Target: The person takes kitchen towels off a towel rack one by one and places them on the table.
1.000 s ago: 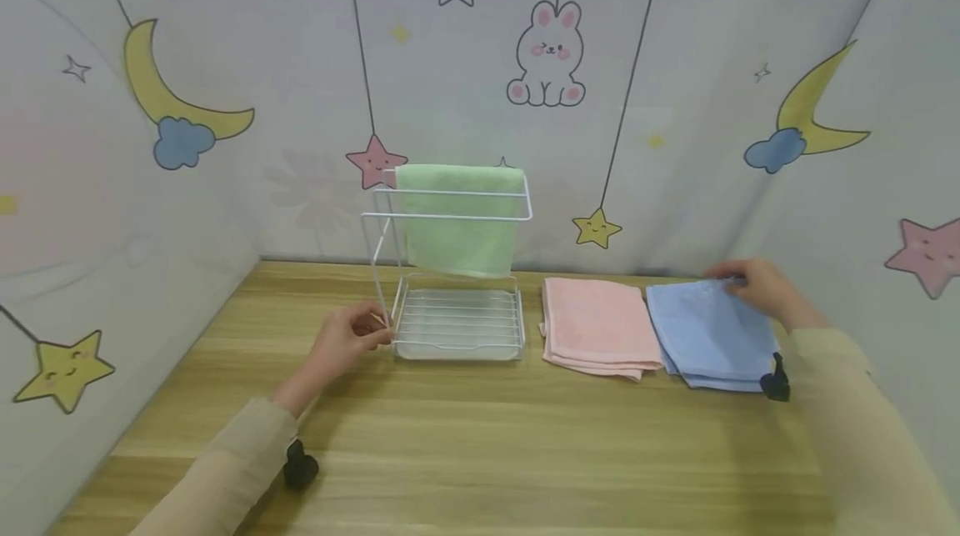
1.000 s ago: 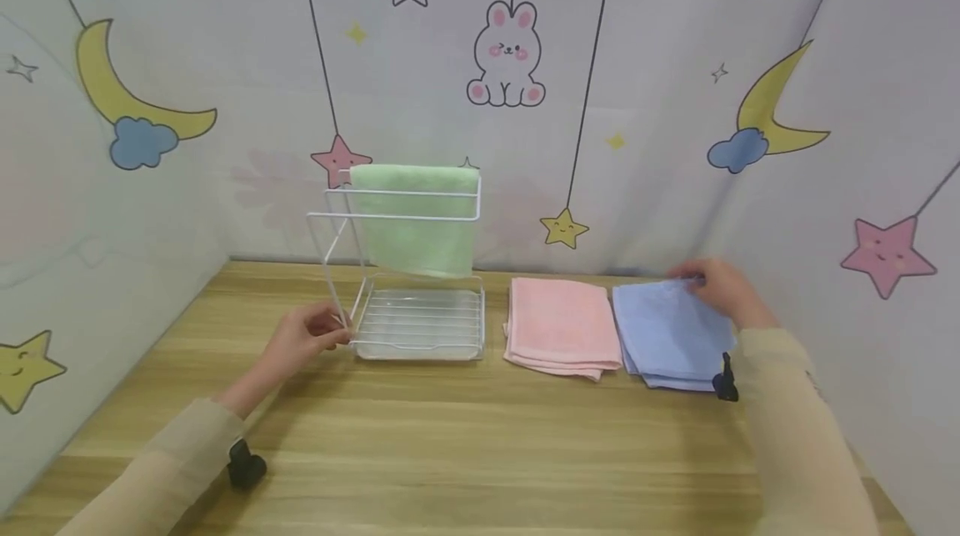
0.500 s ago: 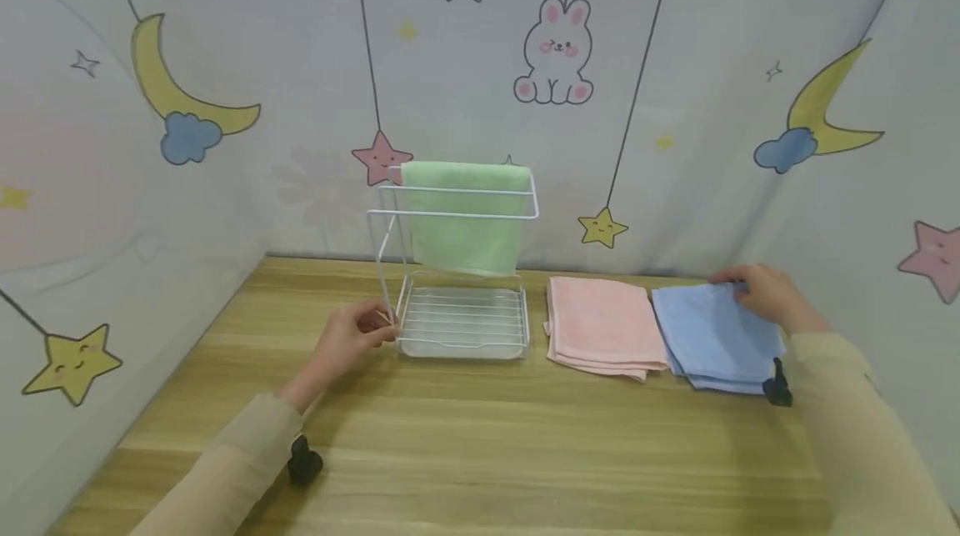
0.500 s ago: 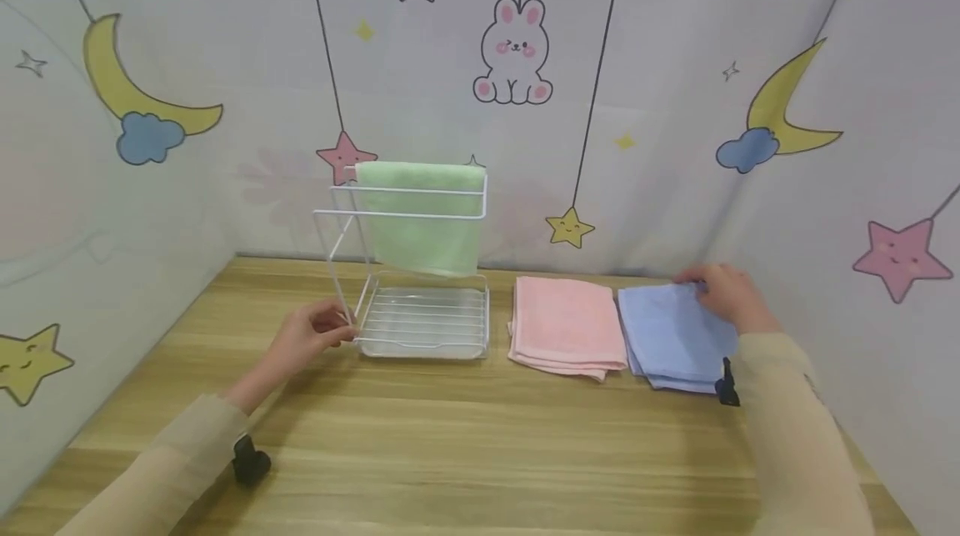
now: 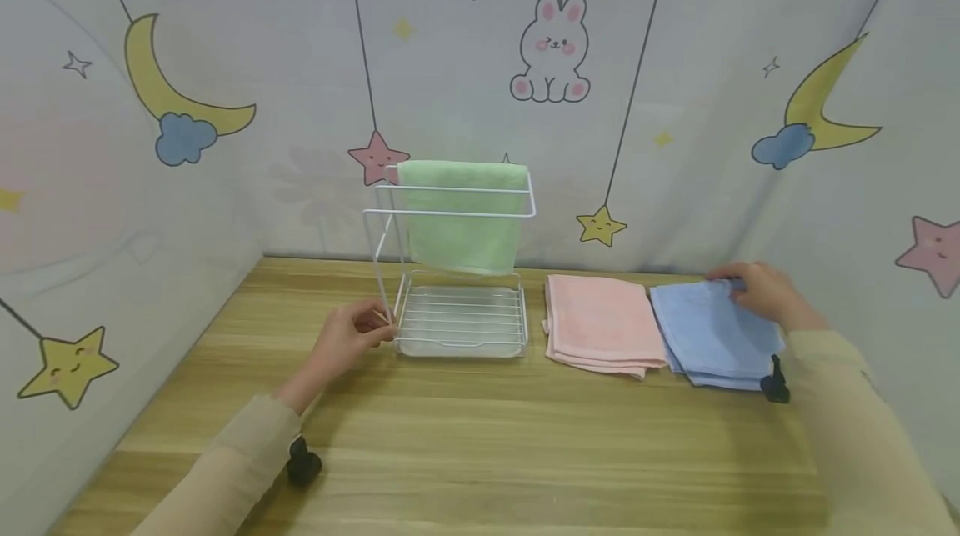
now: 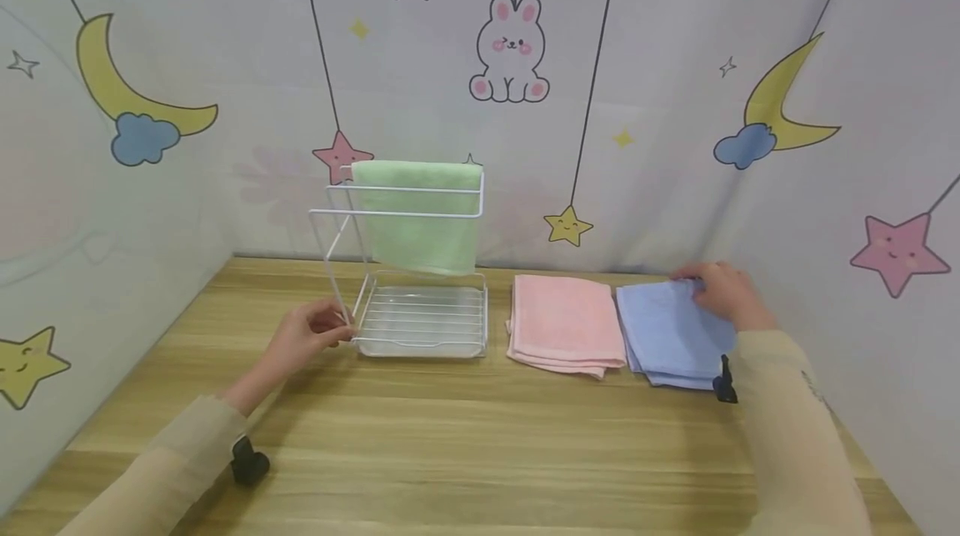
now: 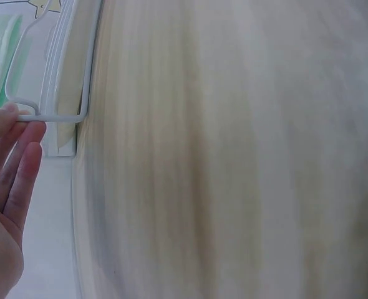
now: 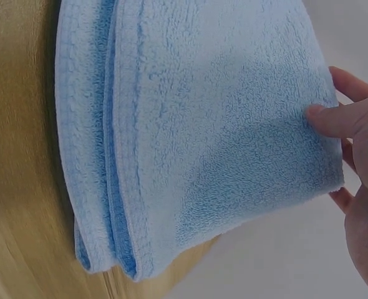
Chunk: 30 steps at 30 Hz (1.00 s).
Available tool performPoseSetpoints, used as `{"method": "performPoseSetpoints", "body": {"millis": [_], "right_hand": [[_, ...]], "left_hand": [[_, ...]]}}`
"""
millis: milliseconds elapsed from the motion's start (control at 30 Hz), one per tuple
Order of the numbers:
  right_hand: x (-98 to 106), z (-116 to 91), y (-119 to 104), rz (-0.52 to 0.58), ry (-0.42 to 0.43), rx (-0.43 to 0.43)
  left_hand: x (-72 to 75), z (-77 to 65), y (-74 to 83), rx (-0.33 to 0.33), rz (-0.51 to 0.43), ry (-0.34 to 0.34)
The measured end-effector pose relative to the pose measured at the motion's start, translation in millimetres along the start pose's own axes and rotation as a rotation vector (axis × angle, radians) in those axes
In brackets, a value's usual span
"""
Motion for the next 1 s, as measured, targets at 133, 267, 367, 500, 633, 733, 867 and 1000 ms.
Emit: {"method": "performPoseSetpoints", "body": {"millis": [133, 267, 367, 500, 633, 733, 867, 1000], "right_hand": [[-1.1, -1.0, 1.2, 0.027, -0.004, -0.011], [-2.5, -3.7, 2.9, 0.103, -0.003, -0.066], [-3.6, -6.4, 4.1, 0.149, 0.002, -0.110], [-5.8, -8.7, 5.0, 0.177, 0.034, -0.131], [-8.8, -8.2, 7.1, 0.181, 0.067, -0.128], [-8.5, -6.7, 9.0, 0.169, 0.079, -0.132], [-2.3, -2.5, 6.3, 0.168, 0.092, -0.129], [11.0, 7.1, -6.2, 0.180, 0.132, -0.087]], "left_hand": [[0.6, -0.4, -0.5, 0.012, 0.004, 0.008], [0.7, 0.4, -0.7, 0.018, 0.009, 0.013], [0.3, 0.8, -0.5, 0.011, 0.008, 0.010], [-0.6, 0.2, 0.1, 0.009, -0.002, 0.004], [-1.1, -0.3, 0.2, 0.015, -0.006, 0.001], [-0.6, 0.3, 0.3, 0.013, 0.001, 0.005], [-0.1, 1.2, 0.6, 0.004, 0.013, 0.010], [0.5, 1.2, 0.1, -0.007, 0.018, 0.013]]}}
Point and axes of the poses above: each hand's wrist, its own z-axis towards the middle knuckle, its own x-axis out of the back of the hand, y = z × x, the point moved 5 cm from there along z, towards the middle knuckle, and after that the axes turned 8 degrees about x, right-handed, at the moved point
